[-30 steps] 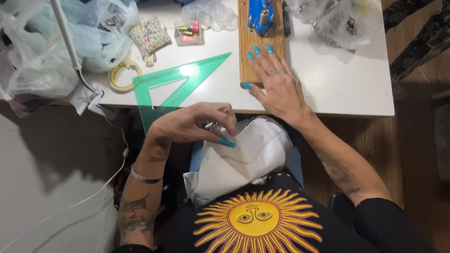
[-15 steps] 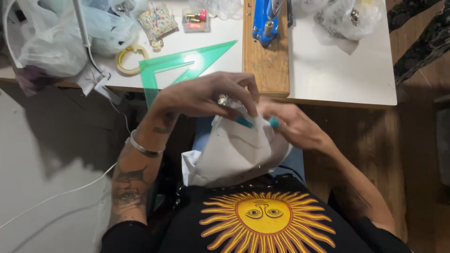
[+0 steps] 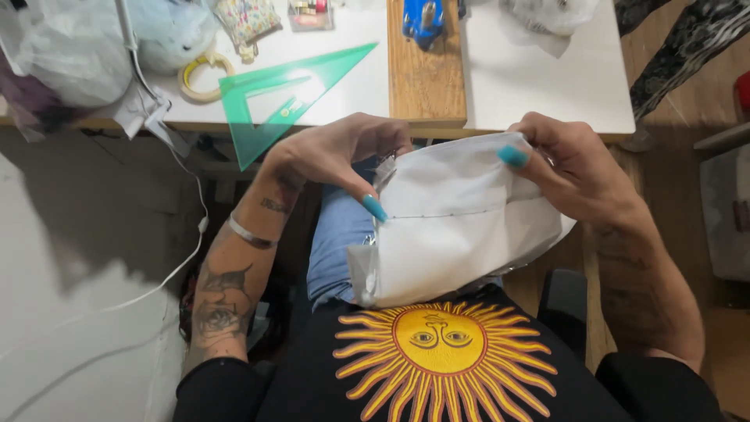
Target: Measuring, marking, and attaching hardware to a white leather bag using a ruler, marker, and hand press
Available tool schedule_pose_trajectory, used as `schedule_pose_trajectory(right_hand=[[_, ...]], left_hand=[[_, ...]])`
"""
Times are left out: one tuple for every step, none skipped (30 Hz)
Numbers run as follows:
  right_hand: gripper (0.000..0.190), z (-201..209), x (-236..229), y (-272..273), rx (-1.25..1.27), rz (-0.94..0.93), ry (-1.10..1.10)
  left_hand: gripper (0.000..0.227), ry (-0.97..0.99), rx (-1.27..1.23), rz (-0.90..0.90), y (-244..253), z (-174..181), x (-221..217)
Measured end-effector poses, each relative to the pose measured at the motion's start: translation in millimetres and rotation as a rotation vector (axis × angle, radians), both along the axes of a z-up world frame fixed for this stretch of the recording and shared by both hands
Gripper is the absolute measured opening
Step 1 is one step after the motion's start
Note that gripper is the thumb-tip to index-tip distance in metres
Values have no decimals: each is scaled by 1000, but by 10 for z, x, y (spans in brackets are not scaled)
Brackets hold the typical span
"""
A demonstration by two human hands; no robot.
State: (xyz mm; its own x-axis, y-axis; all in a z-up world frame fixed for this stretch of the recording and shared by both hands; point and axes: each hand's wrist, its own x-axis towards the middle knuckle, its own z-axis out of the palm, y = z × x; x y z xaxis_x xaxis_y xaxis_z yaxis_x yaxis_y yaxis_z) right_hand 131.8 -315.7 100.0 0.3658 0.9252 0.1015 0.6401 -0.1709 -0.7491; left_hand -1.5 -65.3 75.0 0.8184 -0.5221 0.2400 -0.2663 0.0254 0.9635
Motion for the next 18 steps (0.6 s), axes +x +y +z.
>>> schedule_pose_trajectory(right_hand=[[19, 26, 15, 14, 11, -3, -16], [20, 51, 34, 30, -5, -15, 38], [21, 58, 46, 41, -28, -22, 102], [21, 67, 70, 67, -24, -18, 96], [24, 58, 67, 82, -65, -53, 112], [27, 46, 68, 101, -106, -89, 128], [27, 0, 81, 122, -108, -88, 129], [27, -44, 101, 143, -121, -73, 150], [28, -80, 129, 166, -134, -61, 169], [28, -56, 118, 168, -134, -62, 167], [26, -48, 91, 170, -117, -75, 212], [25, -40, 63, 171, -99, -87, 257], [25, 17, 5, 166, -95, -84, 258], [23, 73, -56, 159, -94, -24, 183], [23, 133, -120, 132, -98, 33, 108], [23, 145, -177, 120, -100, 34, 109], [24, 154, -248, 107, -73, 97, 57], [26, 166, -324, 88, -44, 160, 5]], left_hand=[[43, -16, 11, -3, -14, 85, -15], [43, 32, 82, 78, -27, 166, -29], [43, 90, 145, 166, -56, 226, -66], [43, 84, 148, 170, -38, 299, -44], [41, 141, 183, 187, -32, 349, -51], [39, 199, 218, 203, -22, 396, -53], [39, 200, 217, 204, -2, 411, -27], [40, 257, 291, 237, 19, 427, 6], [40, 311, 366, 268, 45, 449, 52], [40, 309, 365, 267, 74, 459, 90], [37, 260, 344, 220, 99, 461, 106], [33, 211, 323, 172, 123, 461, 120], [33, 212, 327, 175, 160, 482, 161], [32, 95, 405, 120, 197, 501, 199], [32, -23, 474, 63, 217, 507, 237], [32, -22, 472, 64, 216, 562, 267], [29, -140, 582, 61, 213, 615, 278], [30, -260, 691, 57, 204, 670, 285]])
